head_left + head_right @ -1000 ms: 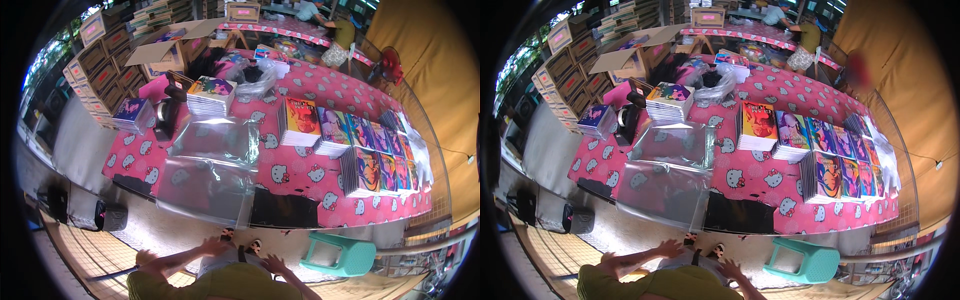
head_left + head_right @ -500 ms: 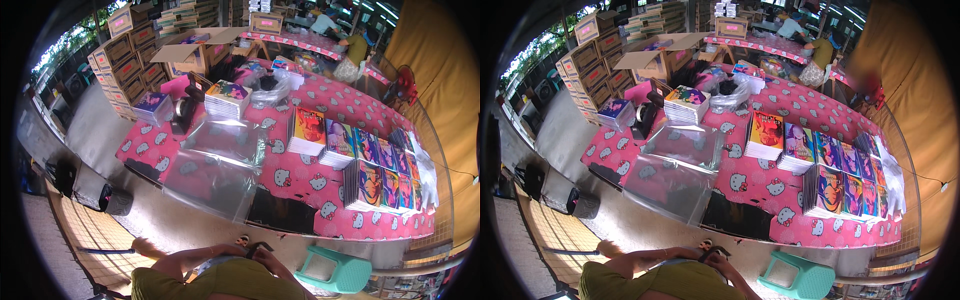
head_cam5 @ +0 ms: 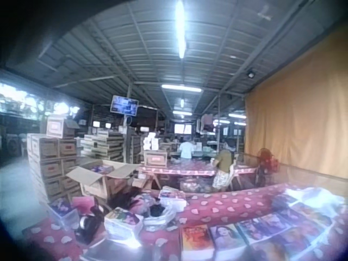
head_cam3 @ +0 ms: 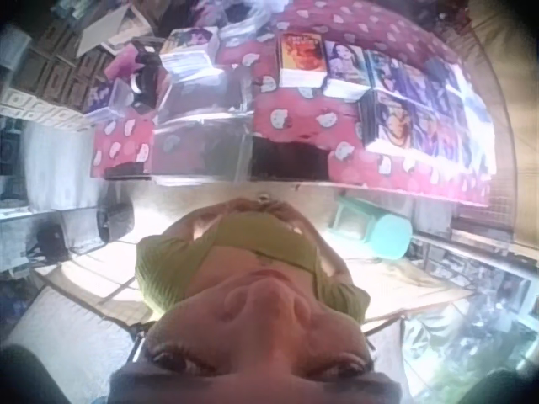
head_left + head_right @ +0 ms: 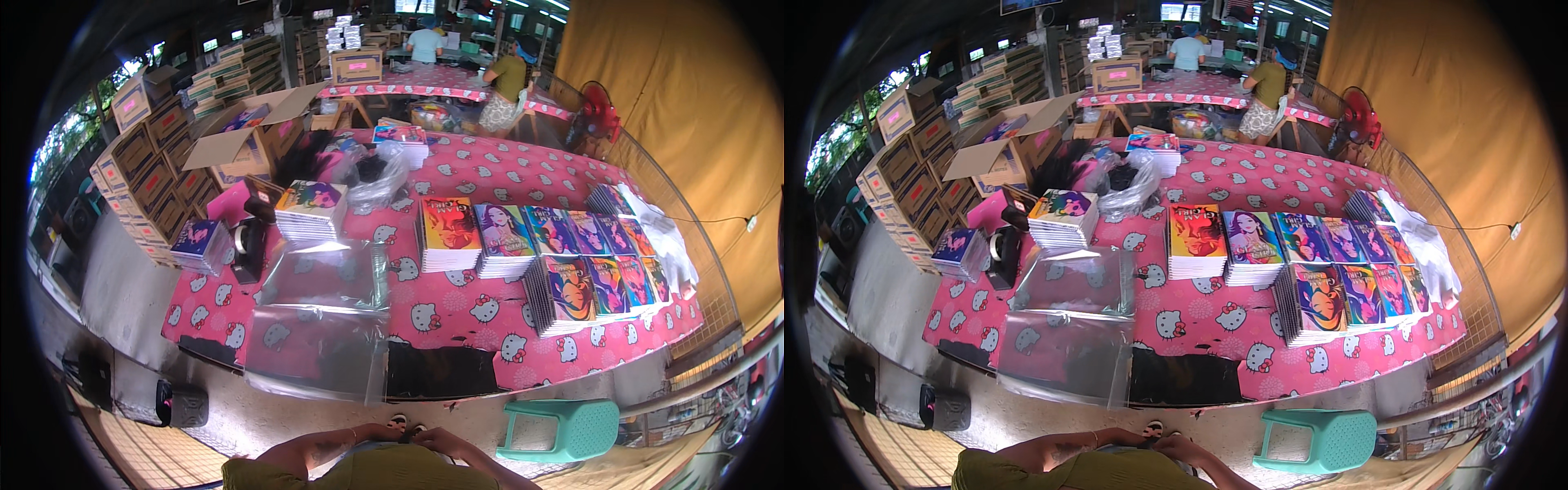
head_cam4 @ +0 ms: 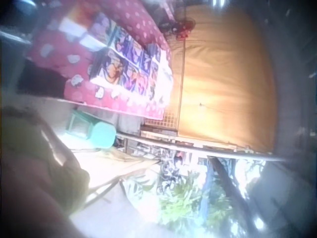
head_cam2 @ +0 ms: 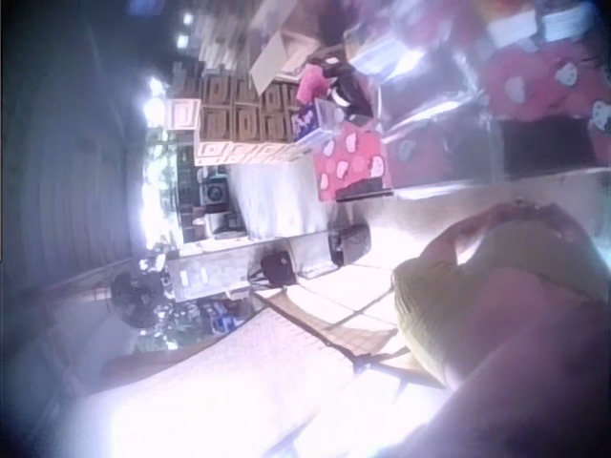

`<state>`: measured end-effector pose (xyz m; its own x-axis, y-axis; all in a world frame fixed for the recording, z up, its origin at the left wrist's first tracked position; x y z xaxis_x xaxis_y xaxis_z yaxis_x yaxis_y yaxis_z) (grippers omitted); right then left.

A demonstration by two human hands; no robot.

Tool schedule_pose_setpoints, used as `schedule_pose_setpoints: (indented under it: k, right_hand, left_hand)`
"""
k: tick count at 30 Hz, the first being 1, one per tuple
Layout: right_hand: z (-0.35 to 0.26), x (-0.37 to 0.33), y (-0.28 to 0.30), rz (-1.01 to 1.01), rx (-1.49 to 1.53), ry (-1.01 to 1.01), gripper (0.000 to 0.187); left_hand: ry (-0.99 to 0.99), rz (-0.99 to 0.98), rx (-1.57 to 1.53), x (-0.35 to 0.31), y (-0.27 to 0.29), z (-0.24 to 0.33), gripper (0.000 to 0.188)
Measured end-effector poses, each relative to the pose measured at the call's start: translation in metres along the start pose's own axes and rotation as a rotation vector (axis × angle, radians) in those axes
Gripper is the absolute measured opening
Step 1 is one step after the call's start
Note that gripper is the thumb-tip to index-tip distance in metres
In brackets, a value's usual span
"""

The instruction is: The person stacks spiral notebooks one at a time from a table onto a central pile by hand.

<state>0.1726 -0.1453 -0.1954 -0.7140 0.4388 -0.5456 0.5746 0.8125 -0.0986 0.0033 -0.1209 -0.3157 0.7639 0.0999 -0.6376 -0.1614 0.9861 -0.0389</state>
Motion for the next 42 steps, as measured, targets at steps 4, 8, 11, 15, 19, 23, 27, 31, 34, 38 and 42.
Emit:
schedule_pose_setpoints:
  k: [4,8,11,15,19,23,27,31,34,38,42]
  right_hand:
    - [0.014,-0.004,-0.008,0.035,0.143,0.186,0.031]
    - [-0.021,-0.032,-0.007,0.086,0.261,0.268,0.027]
    - [-0.010,-0.047,-0.002,0.339,-0.046,0.269,0.030]
    - [-0.056,-0.100,-0.001,0.329,-0.003,0.021,0.030]
    - [-0.044,-0.111,0.018,0.301,-0.081,-0.001,0.031]
    - [-0.070,-0.089,0.036,0.211,-0.363,0.155,0.030]
    - [-0.094,-0.006,0.063,0.202,-0.099,0.223,0.025]
    - [-0.128,0.036,0.041,-0.087,-0.194,0.256,0.031]
    - [-0.151,0.016,0.020,-0.165,-0.209,0.147,0.036]
    - [-0.074,-0.042,0.039,-0.159,-0.292,-0.283,0.040]
    - [-0.064,-0.064,0.015,-0.211,-0.268,-0.453,0.040]
  left_hand:
    - [-0.013,-0.023,0.031,0.000,0.004,-0.003,0.042]
    - [-0.076,0.018,0.067,-0.007,0.003,-0.006,0.040]
    - [-0.219,0.171,0.137,-0.041,0.004,0.009,0.038]
    - [-0.135,0.081,-0.073,-0.136,0.003,0.132,0.039]
    - [-0.045,0.175,-0.002,-0.153,-0.003,0.167,0.034]
    - [-0.057,0.432,-0.104,-0.162,-0.015,0.162,0.031]
    - [0.045,0.589,-0.189,-0.156,-0.023,0.108,0.031]
    - [0.086,0.569,-0.204,-0.186,-0.003,0.073,0.034]
    - [0.017,0.595,-0.311,-0.233,0.020,0.070,0.039]
    - [0.119,0.225,0.037,-0.302,0.009,0.004,0.038]
    - [0.108,-0.113,-0.197,-0.337,0.029,0.035,0.036]
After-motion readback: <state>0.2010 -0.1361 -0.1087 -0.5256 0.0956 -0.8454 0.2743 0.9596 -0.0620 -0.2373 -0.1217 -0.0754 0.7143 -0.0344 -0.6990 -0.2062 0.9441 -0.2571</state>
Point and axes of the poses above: each hand's wrist, its own x-axis towards the middle knuckle, its own y-axis out of the back of the hand, z = x × y, the point moved 4 cm from there along x, towards the middle knuckle, and after that the axes turned 8 degrees about -z, right-handed, at the moved point
